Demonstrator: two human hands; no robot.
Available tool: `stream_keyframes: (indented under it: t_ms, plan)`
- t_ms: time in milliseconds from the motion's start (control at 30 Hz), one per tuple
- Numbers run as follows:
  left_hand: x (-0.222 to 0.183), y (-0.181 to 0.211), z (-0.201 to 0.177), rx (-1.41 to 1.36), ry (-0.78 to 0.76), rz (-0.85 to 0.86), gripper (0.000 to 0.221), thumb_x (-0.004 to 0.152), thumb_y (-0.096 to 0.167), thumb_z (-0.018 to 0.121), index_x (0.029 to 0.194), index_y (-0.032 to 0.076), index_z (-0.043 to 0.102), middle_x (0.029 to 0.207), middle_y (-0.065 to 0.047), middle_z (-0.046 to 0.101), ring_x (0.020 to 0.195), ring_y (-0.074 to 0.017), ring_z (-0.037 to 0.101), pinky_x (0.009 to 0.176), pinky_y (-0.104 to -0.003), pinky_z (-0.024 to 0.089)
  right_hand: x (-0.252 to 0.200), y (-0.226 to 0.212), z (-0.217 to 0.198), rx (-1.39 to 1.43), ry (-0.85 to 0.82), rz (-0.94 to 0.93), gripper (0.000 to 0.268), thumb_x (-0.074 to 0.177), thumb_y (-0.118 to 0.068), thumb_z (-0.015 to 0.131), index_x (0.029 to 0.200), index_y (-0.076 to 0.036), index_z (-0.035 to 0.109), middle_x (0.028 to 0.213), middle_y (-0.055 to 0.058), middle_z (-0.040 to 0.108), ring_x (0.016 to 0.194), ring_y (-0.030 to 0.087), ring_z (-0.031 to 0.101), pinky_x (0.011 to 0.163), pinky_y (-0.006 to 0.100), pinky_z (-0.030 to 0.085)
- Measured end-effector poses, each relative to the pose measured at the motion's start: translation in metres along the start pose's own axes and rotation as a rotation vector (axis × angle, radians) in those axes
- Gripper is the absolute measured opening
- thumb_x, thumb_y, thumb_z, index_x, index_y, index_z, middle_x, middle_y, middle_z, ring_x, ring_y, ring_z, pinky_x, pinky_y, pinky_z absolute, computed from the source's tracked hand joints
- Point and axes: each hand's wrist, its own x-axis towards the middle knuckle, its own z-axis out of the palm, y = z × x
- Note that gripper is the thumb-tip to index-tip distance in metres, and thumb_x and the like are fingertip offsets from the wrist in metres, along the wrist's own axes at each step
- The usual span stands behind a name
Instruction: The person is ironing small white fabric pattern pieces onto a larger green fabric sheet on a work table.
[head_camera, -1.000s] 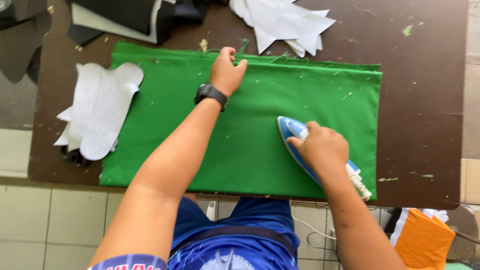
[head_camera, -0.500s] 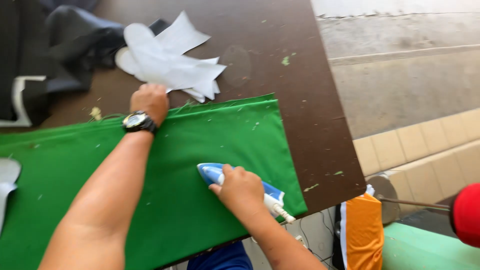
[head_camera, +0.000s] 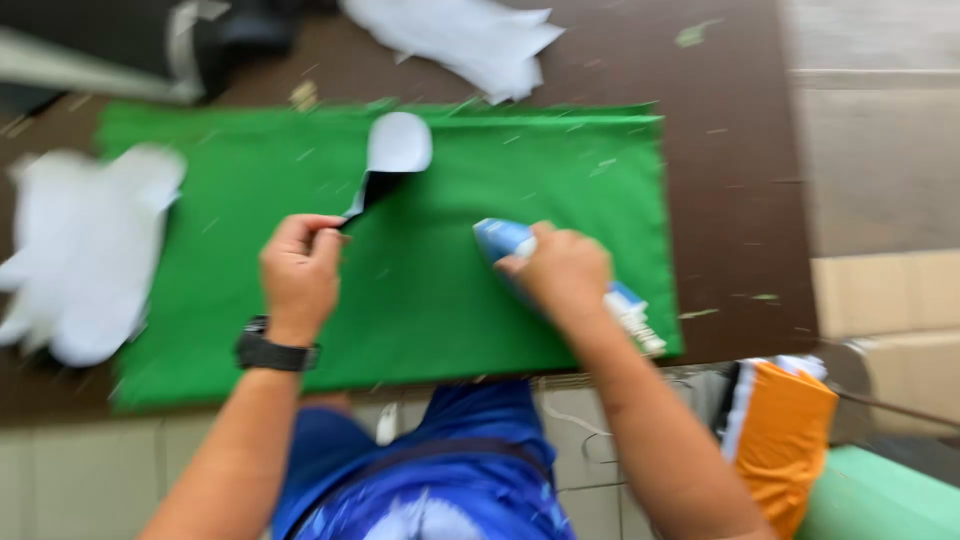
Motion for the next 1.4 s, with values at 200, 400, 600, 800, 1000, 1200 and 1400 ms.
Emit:
stream_keyframes:
  t_ms: [200, 400, 600, 800, 1000, 1200, 1400]
  plan:
    - [-0.114, -0.017, -0.035, -0.637, 0.056, -0.505, 0.016, 0.097, 0.002, 0.056, 0.111, -0.002, 0.063, 0.109, -0.026, 0.074, 0.087, -0.0338, 0.078, 0.065, -0.035, 0.068, 0.001, 0.006, -0.002, -0.171, 0.001, -0.047, 0.058, 0.086, -0.068, 0.074, 0.117, -0.02, 0.077, 0.094, 0.017, 0.079, 0.092, 0.042, 0.077, 0.076, 0.053, 0.06]
    - [-0.142, 0.012, -0.064, -0.707, 0.075, -0.579, 0.017, 0.098, 0.004, 0.055, 0.114, -0.002, 0.06, 0.098, -0.02, 0.074, 0.091, -0.0347, 0.079, 0.07, -0.038, 0.067, 0.005, -0.008, -0.017, -0.155, -0.195, 0.068, 0.067, 0.088, -0.077, 0.065, 0.131, -0.026, 0.071, 0.115, 0.019, 0.076, 0.108, 0.042, 0.07, 0.082, 0.05, 0.055]
    - [-0.149, 0.015, -0.08, -0.733, 0.087, -0.556, 0.028, 0.096, 0.0, 0.05, 0.122, -0.004, 0.059, 0.106, -0.02, 0.072, 0.097, -0.0345, 0.078, 0.074, -0.037, 0.067, 0.007, -0.007, -0.014, -0.159, -0.195, 0.099, 0.075, 0.086, -0.079, 0.064, 0.141, -0.028, 0.065, 0.121, 0.017, 0.075, 0.113, 0.04, 0.068, 0.085, 0.049, 0.055]
    - [-0.106, 0.042, -0.119, -0.349, 0.204, -0.112, 0.026, 0.099, -0.002, 0.051, 0.119, 0.003, 0.067, 0.111, -0.017, 0.075, 0.093, -0.023, 0.081, 0.071, -0.027, 0.069, 0.01, -0.006, -0.012, -0.187, -0.188, 0.08, 0.078, 0.086, -0.081, 0.064, 0.142, -0.026, 0.064, 0.123, 0.018, 0.074, 0.115, 0.041, 0.067, 0.086, 0.05, 0.055]
    - [-0.111, 0.069, -0.118, 0.658, 0.152, 0.605, 0.033, 0.093, -0.004, 0.063, 0.123, 0.004, 0.073, 0.092, -0.009, 0.078, 0.066, -0.0216, 0.065, 0.061, -0.037, 0.054, 0.005, -0.009, -0.017, -0.174, -0.199, 0.092, 0.077, 0.088, -0.081, 0.063, 0.142, -0.027, 0.065, 0.122, 0.016, 0.075, 0.113, 0.04, 0.067, 0.083, 0.05, 0.056]
    - [-0.142, 0.008, -0.052, 0.82, -0.524, 0.263, 0.042, 0.085, 0.02, 0.054, 0.124, 0.008, 0.063, 0.112, -0.014, 0.073, 0.09, -0.0384, 0.072, 0.066, -0.057, 0.056, 0.007, -0.004, -0.01, -0.17, -0.152, 0.051, 0.077, 0.087, -0.081, 0.065, 0.139, -0.025, 0.068, 0.118, 0.017, 0.076, 0.11, 0.041, 0.068, 0.083, 0.05, 0.055]
    - [-0.103, -0.079, -0.079, 0.873, 0.014, 0.149, 0.052, 0.092, 0.026, 0.066, 0.139, 0.006, 0.057, 0.143, -0.022, 0.057, 0.13, -0.0371, 0.054, 0.098, -0.05, 0.053, 0.009, 0.0, -0.005, -0.153, -0.126, 0.036, 0.076, 0.086, -0.08, 0.068, 0.138, -0.024, 0.069, 0.117, 0.019, 0.075, 0.109, 0.043, 0.067, 0.084, 0.051, 0.053]
